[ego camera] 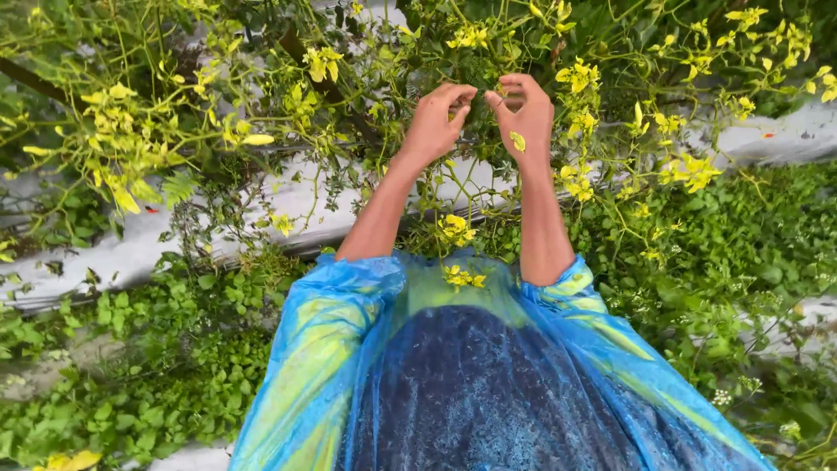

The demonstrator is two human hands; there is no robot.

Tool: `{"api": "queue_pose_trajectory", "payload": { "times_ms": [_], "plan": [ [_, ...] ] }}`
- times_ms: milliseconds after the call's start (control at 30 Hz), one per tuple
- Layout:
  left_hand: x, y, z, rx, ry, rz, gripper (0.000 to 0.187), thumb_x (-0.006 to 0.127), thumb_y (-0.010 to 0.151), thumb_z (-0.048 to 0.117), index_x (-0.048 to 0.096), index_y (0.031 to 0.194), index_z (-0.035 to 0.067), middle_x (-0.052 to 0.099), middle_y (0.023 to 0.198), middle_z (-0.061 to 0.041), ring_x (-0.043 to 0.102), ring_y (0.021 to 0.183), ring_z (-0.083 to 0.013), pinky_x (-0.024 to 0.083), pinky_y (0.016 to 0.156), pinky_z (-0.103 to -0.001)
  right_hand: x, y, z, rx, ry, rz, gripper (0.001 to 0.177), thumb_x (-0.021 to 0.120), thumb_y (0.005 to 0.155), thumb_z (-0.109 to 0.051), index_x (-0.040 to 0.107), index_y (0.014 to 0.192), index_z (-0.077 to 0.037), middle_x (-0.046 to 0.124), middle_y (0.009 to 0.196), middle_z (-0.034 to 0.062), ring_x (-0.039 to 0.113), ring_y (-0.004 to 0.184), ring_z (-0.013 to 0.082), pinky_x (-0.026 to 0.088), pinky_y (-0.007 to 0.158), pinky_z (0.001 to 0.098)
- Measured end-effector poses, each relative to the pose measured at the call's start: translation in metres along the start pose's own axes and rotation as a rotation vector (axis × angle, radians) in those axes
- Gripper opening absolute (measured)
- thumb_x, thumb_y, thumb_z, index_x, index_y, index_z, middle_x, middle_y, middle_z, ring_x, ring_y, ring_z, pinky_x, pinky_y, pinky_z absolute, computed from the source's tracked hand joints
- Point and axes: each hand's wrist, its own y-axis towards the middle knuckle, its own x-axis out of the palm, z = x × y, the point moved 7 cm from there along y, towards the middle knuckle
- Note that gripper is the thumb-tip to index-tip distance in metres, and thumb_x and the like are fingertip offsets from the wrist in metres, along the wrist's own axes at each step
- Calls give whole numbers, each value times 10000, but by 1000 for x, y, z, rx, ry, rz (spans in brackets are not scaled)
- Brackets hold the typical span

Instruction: The person reaches into a dense patch of flowering plants and plucks yellow flowers from the stems by hand. They continue to gather the flowers, moving through the foliage to find more blooms.

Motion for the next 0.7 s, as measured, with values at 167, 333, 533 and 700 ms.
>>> {"api": "queue_pose_trajectory", "payload": {
  "times_ms": [167, 333, 533, 700],
  "plan": [
    [-8, 7, -13, 10, -134, 90, 327, 630, 972, 5, 664, 1282, 105, 692, 1242, -89, 714, 1082, -186, 627, 1000, -321, -2, 1, -2, -68, -39, 105, 194, 799, 965, -116, 729, 1140, -74, 787, 1068, 101, 746, 881, 197, 656, 768, 349],
    [-20, 32, -42, 7, -190, 184, 343, 634, 951, -42, 679, 1251, 116, 676, 1291, -101, 720, 1080, -187, 645, 976, -277, 3, 0, 22, -88, -88, 149, 203, 798, 922, 40, 766, 1097, -58, 793, 998, 121, 743, 790, 166, 655, 687, 263],
    [-27, 52, -32, 79, -146, 242, 396, 667, 923, -86, 666, 1280, 84, 679, 1269, -80, 707, 1102, -176, 620, 1029, -256, 8, -21, 15, -235, -82, 161, 159, 769, 948, 76, 757, 1081, -10, 726, 1034, 171, 722, 853, 218, 671, 749, 282],
    [-11, 44, -25, 69, -301, 191, 613, 603, 872, -227, 631, 1359, 144, 629, 1382, -25, 677, 1219, -199, 685, 682, -147, 23, -30, 33, -297, -121, 90, 157, 765, 938, 84, 768, 1072, 3, 738, 1057, 185, 766, 862, 230, 698, 810, 298]
  ]
}}
